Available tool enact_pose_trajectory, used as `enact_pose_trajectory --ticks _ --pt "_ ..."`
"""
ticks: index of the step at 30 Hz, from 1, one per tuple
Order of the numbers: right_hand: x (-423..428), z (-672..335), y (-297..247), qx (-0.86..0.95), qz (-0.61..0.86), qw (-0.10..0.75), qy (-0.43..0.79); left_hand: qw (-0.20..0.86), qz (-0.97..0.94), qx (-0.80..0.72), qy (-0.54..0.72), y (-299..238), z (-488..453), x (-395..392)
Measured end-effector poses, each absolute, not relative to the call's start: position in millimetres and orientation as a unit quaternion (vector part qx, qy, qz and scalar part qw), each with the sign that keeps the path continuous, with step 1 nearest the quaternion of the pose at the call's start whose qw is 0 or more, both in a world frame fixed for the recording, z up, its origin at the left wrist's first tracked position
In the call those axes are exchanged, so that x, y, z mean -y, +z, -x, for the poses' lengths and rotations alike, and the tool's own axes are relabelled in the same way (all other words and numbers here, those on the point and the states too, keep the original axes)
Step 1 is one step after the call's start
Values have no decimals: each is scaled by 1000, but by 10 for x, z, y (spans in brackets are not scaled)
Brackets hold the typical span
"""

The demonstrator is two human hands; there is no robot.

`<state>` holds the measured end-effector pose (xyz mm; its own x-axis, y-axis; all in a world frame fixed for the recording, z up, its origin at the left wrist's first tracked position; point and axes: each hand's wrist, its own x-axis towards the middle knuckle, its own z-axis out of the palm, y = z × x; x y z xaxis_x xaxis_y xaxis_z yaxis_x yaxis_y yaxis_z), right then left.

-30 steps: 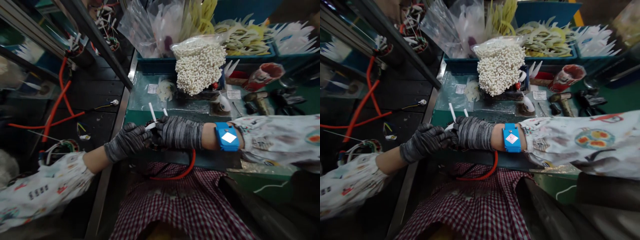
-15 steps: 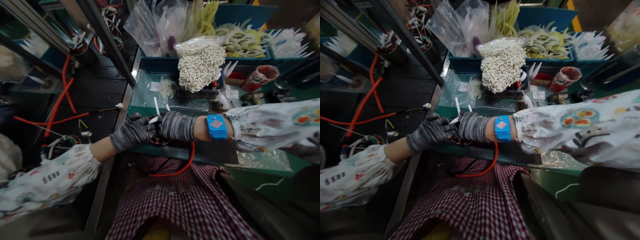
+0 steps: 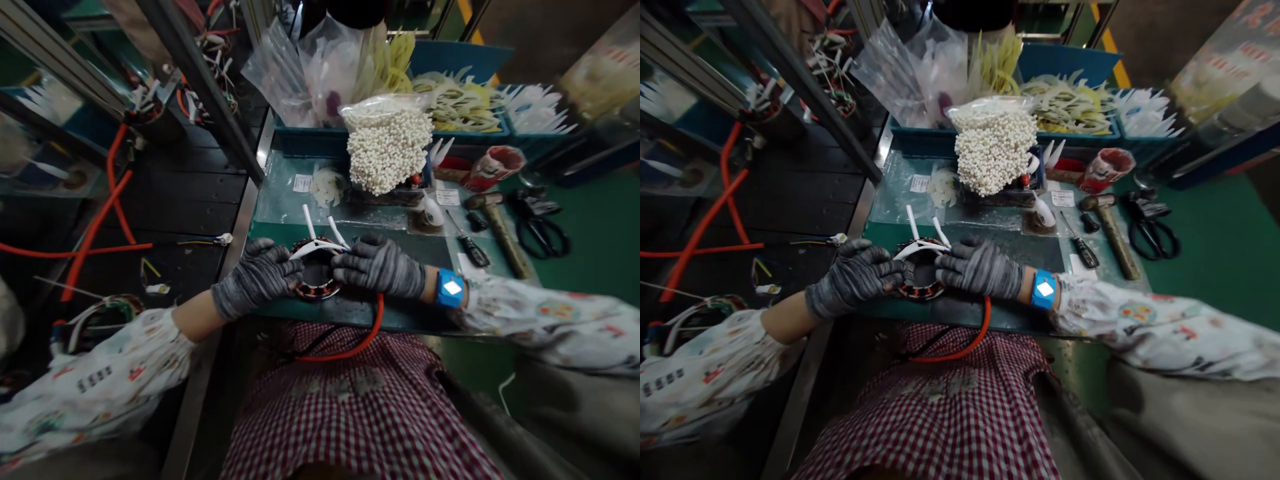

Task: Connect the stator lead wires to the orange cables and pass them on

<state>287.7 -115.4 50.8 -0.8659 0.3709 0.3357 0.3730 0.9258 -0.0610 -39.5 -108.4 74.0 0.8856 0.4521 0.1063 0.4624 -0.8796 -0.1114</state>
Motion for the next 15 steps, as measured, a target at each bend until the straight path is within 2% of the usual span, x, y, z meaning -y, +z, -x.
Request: enact_pose_trajectory --ticks 3,5,7,10,15 --pt "1545 -2925 184 890 341 296 -59 47 973 213 -70 930 286 1100" --pt "1832 -2871 14 800 467 376 30 1 971 218 -95 1060 151 1086" --pt "2059 -2819 -54 719 526 427 156 -22 963 246 -107 1148 -39 1036" --pt "2163 -2872 68 683 528 442 245 -33 960 267 -75 1185 -386 898" --pt "1778 -3233 402 752 504 396 154 -111 963 243 21 1112 -765 611"
